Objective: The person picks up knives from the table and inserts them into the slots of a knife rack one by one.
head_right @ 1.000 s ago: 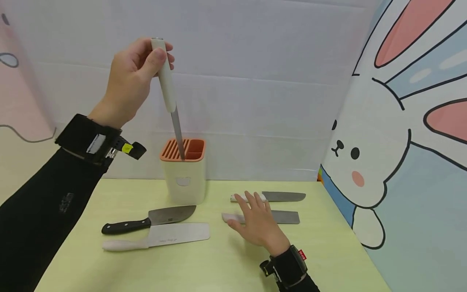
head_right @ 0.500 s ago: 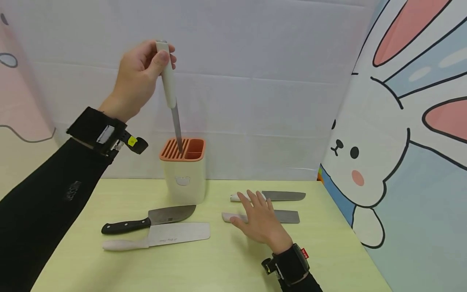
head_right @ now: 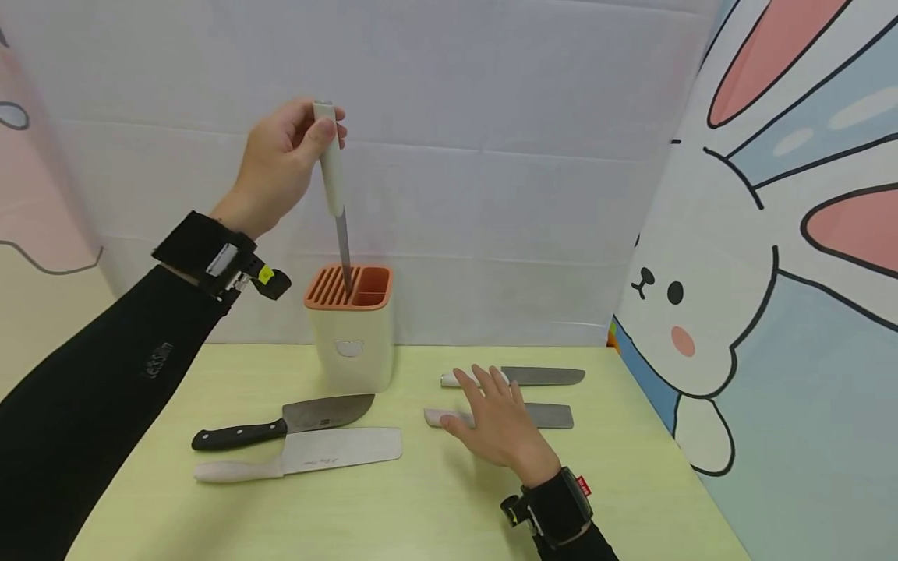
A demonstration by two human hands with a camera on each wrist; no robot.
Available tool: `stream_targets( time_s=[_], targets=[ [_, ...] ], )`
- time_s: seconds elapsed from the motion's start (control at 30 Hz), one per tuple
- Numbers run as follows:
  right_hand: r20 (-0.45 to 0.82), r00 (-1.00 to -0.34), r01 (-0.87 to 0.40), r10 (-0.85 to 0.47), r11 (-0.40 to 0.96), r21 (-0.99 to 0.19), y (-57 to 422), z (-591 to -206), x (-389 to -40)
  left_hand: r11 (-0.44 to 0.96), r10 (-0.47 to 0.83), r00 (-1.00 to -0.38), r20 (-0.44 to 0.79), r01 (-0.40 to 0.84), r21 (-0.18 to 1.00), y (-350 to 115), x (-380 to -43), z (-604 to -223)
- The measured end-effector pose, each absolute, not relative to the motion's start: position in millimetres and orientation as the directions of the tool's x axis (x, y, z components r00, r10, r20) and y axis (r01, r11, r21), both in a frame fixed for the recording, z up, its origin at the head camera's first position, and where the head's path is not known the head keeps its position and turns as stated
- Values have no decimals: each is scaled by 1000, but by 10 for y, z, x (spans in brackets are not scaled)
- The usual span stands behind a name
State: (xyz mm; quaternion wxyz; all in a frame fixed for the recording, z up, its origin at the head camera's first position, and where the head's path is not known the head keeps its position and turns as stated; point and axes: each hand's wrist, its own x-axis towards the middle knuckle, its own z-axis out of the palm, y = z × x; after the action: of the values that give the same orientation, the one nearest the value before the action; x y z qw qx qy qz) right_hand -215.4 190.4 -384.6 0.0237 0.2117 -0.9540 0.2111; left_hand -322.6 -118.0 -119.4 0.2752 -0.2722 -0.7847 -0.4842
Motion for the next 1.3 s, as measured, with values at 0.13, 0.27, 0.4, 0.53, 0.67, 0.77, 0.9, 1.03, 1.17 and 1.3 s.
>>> stream_targets(
  time_s=[0.13,0.27,0.4,0.53,0.67,0.77,0.9,1.03,1.17,1.3],
  targets=[
    [132,-909,-414,-396,821,-392,1904,-3852,-2161,398,167,-703,691,689,605,-1193,-3277,-1242],
    [132,-908,-416,-397,822,-390,1901,-3860,-2165,407,164,-717,677,674,616,-1206,-3334,-1291],
    [137,-908,-418,-397,822,-386,1897,-3867,-2165,420,164,-729,665,661,621,-1217,-3385,-1343],
    [139,-905,-423,-401,817,-393,1892,-3865,-2158,430,164,-731,662,657,619,-1226,-3434,-1401],
    [138,-904,-425,-404,813,-398,1891,-3857,-2153,440,166,-735,658,652,618,-1227,-3476,-1456],
    [141,-903,-427,-405,814,-394,1892,-3851,-2154,447,171,-736,655,651,614,-1226,-3507,-1494],
    [143,-903,-428,-405,812,-398,1892,-3846,-2149,449,173,-744,646,643,620,-1233,-3558,-1554],
    [140,-903,-425,-405,808,-408,1888,-3843,-2139,447,162,-766,622,619,646,-1252,-3605,-1613],
    [135,-904,-423,-404,808,-411,1886,-3843,-2129,449,153,-789,594,591,670,-1271,-3632,-1660],
    [134,-904,-423,-406,808,-410,1890,-3842,-2125,462,163,-804,572,574,676,-1278,-3646,-1698]
  ],
)
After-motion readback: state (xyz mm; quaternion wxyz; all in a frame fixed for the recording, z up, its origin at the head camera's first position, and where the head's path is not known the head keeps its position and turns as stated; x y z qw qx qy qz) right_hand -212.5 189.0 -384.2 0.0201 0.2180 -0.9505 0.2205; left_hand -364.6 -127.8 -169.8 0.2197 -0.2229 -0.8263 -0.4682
